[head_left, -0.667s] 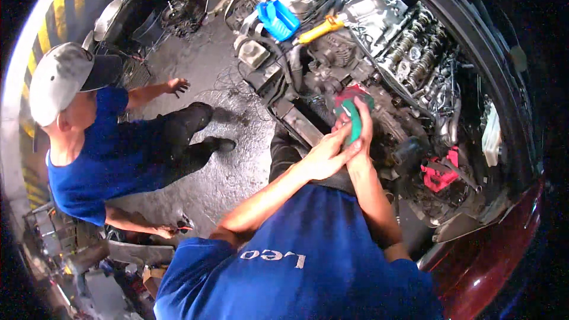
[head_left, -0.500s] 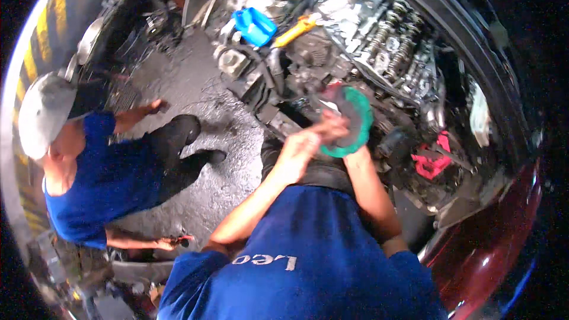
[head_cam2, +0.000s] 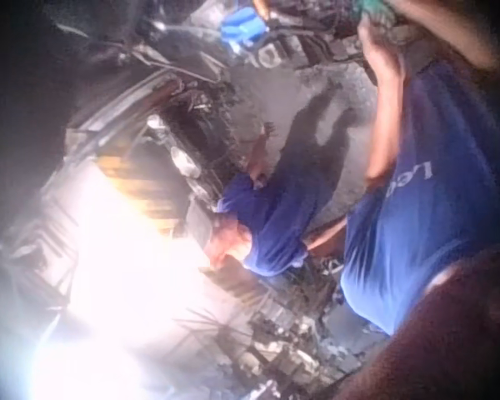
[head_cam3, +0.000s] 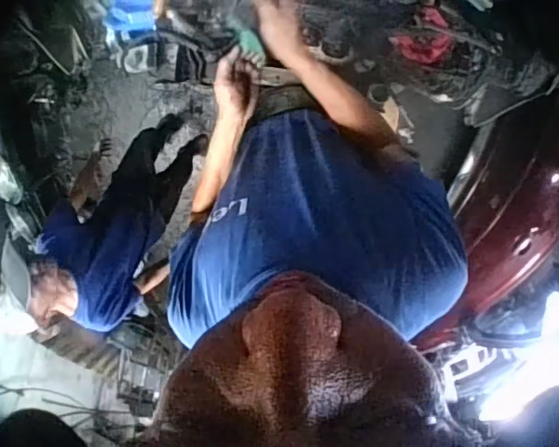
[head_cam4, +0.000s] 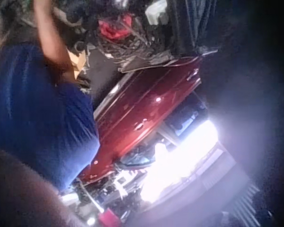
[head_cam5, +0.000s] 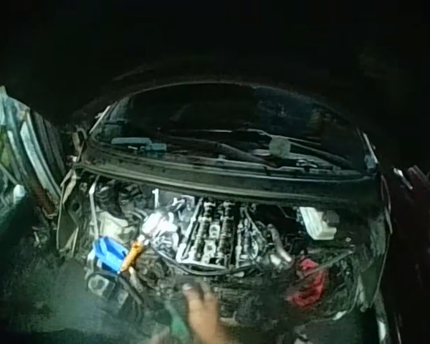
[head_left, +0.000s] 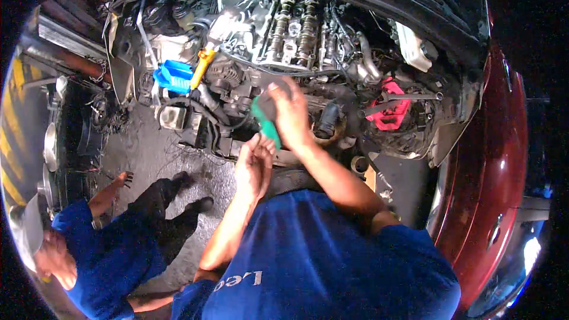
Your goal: The person works on an open vehicle engine by hand and using a tool, reaching into the engine block, handling a small blue component, and placing a metal part onto the assembly.
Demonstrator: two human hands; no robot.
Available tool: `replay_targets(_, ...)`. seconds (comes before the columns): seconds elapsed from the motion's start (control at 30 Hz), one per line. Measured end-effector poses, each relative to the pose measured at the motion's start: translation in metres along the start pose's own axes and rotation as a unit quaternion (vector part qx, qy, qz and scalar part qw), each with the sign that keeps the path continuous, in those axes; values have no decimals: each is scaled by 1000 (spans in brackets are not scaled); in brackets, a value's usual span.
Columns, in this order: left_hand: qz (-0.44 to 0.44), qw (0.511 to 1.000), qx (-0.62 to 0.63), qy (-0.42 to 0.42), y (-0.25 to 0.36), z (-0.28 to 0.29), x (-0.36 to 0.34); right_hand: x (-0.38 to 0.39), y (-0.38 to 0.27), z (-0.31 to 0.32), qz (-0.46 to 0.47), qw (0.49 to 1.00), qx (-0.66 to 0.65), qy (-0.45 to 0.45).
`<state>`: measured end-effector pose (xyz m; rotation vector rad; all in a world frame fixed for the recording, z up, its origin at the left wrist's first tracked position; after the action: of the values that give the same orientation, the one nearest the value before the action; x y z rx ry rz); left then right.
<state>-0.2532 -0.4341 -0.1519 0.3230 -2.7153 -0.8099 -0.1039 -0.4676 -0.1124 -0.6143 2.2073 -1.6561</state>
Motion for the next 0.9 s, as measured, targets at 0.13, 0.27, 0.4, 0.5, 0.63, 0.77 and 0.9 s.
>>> replay_targets(0.13, 3, 961, 248, -126, 41, -80, -5, -26, -87, 97, 64, 967, 224, 106)
replay_targets(0.27, -10, 953, 276, -121, 46, -61, -10, -49, -133, 174, 235, 914, 301, 139)
replay_targets(0.4, -22, 960, 241, -138, 48, -53, -14, -93, -97, 234, 139, 809, 558, 119)
replay_targets(0.5, -16, 966, 228, -125, 47, -39, -19, -110, -19, 266, 4, 663, 749, 21)
replay_targets(0.63, -23, 974, 205, -94, 49, -20, -14, -100, -23, 272, 127, 690, 712, 32)
replay_targets(0.77, -5, 987, 143, -67, 44, -8, -12, -96, -32, 263, 175, 635, 748, 83)
replay_targets(0.9, 32, 993, 83, -84, 35, -22, -18, -74, -72, 266, 245, 750, 601, 125)
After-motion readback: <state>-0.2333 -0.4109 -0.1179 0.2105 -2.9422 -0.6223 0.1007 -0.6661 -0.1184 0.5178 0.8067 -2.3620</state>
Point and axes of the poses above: each hand's wrist, its own x-axis away from the middle knuckle, its own z-axis out of the back of the hand, y = z × x, the point moved 8 cm from there along -x, towards the middle knuckle, and after that the axes turned 9 degrees about -y, right-handed, at the moved point
